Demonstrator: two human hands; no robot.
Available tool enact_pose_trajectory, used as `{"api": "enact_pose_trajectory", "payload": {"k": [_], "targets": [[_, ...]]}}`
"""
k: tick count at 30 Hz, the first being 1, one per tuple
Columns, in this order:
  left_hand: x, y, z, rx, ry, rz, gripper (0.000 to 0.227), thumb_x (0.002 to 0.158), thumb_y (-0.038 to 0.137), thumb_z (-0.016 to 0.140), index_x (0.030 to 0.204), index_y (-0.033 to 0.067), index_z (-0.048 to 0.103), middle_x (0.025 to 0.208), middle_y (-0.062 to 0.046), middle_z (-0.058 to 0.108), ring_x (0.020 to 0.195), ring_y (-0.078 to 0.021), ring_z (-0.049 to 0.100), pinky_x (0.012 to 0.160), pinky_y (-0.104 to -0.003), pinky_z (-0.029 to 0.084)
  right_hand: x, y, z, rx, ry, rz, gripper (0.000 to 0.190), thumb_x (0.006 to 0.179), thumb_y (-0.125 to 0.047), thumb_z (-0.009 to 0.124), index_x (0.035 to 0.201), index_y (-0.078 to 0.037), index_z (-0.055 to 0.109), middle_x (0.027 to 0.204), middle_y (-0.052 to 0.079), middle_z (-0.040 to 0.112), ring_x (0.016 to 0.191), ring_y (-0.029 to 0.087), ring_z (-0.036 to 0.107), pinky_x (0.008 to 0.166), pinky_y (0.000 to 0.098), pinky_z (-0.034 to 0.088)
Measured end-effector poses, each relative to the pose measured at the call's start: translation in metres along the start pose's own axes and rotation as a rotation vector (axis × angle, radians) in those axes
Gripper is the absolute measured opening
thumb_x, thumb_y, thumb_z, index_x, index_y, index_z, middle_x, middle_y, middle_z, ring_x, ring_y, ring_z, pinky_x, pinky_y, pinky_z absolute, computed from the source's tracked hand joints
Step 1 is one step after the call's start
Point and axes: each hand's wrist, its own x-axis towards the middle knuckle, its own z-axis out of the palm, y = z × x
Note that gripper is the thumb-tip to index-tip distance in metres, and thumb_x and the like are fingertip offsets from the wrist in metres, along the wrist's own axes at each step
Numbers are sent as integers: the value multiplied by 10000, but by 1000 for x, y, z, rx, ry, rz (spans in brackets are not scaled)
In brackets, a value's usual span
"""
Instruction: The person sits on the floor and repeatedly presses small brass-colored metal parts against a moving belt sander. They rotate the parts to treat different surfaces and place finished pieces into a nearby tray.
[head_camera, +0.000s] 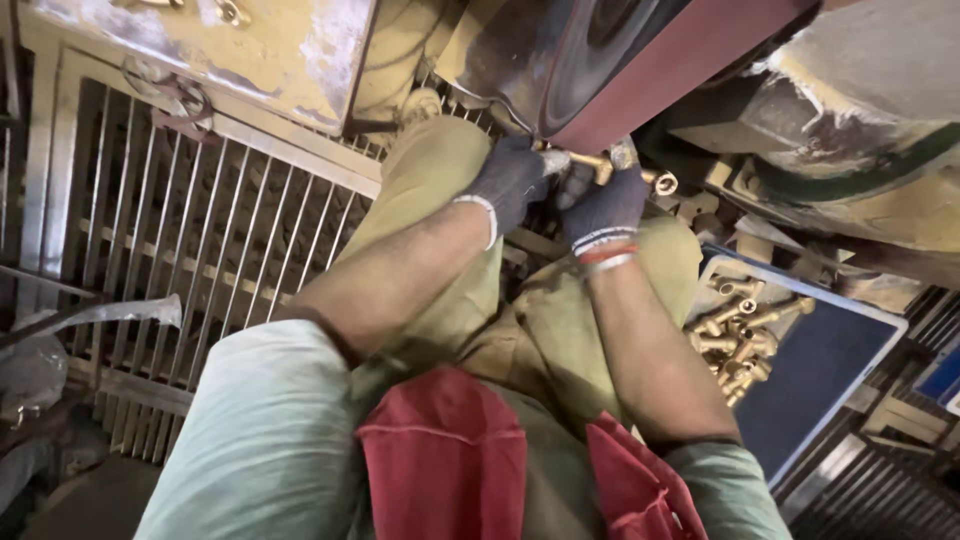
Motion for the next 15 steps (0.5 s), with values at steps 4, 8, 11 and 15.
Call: {"api": "enact_pose_trajectory", "payload": {"k": [4,8,11,15], "targets": [[12,10,-6,289,147,66,157,896,78,713,1038,11,717,855,-36,687,726,-112,585,636,-280,477,12,2,5,113,147,39,214,991,-381,608,875,-203,625,784,-41,693,651,97,664,518,249,470],[-6,-1,-4,190,58,49,186,924,119,720,1017,-42,724,853,-87,676,705,-173,593,619,-329,479,-14,18,-7,220,-192,-129,158,1060,-196,561,930,-116,519,906,55,636,791,168,626,758,305,534],[-23,36,10,253,-73,117,265,918,134,758,1127,-19,700,943,-74,674,764,-153,602,647,-313,471,-35,0,13,100,-328,-192,210,1057,-275,575,1043,-67,595,904,70,640,749,201,625,680,331,532],[-97,74,17,554,-501,480,502,984,142,762,1445,57,580,1247,-34,689,1125,-90,641,998,-274,539,-121,-11,6,-397,-494,-603,486,1005,-472,634,1204,-31,593,933,151,667,723,237,639,669,347,547]]}}
